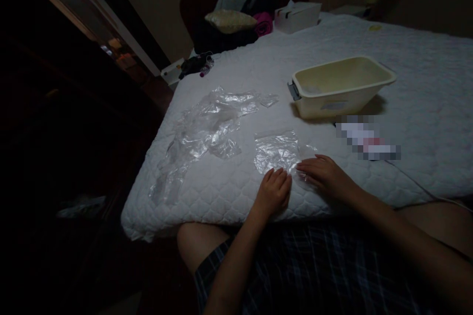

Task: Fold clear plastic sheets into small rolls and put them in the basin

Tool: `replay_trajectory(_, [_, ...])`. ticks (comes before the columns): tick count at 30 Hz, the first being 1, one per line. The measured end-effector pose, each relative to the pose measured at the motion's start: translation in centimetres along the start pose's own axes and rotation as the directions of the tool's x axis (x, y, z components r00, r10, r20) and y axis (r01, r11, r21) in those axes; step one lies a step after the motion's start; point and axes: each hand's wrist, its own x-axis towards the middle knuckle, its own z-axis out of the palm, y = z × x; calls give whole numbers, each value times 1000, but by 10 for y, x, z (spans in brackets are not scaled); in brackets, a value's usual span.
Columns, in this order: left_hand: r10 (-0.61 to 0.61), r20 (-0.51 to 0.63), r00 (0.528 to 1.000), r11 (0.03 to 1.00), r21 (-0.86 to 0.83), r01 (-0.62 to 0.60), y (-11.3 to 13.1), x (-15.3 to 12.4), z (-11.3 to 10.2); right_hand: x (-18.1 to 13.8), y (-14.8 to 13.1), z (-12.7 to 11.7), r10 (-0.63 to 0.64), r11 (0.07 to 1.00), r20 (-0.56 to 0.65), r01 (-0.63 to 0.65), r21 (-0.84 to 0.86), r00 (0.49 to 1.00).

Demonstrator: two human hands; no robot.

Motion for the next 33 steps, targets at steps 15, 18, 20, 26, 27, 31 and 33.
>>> replay_trajectory(15, [8,-9,1000,1000,28,-8,1,-2,0,33,-32,16,324,942,-120,-332,-49,938])
replay_trajectory(18, [7,-19,1000,1000,27,-6,1,-2,2,33,-33,18,230,962,-150,-248,-113,962])
replay_trajectory(20, [10,-6,1000,999,30,-10,1,-3,2,33,-32,20,142,971,-160,-169,-168,977])
replay_trajectory(26, [15,-40,999,1000,25,-14,1,-2,2,32,-28,28,-37,971,-89,14,-240,995])
replay_trajectory(27, [15,-49,999,1000,18,-14,1,-2,2,32,-27,29,-47,970,-73,28,-240,996])
replay_trajectory(31, [-1,-87,996,1000,-10,0,2,-3,2,32,-27,32,-42,974,-52,30,-223,998])
replay_trajectory(33, [-18,-122,992,1000,-12,17,2,-3,3,32,-28,32,-36,979,-53,25,-202,998])
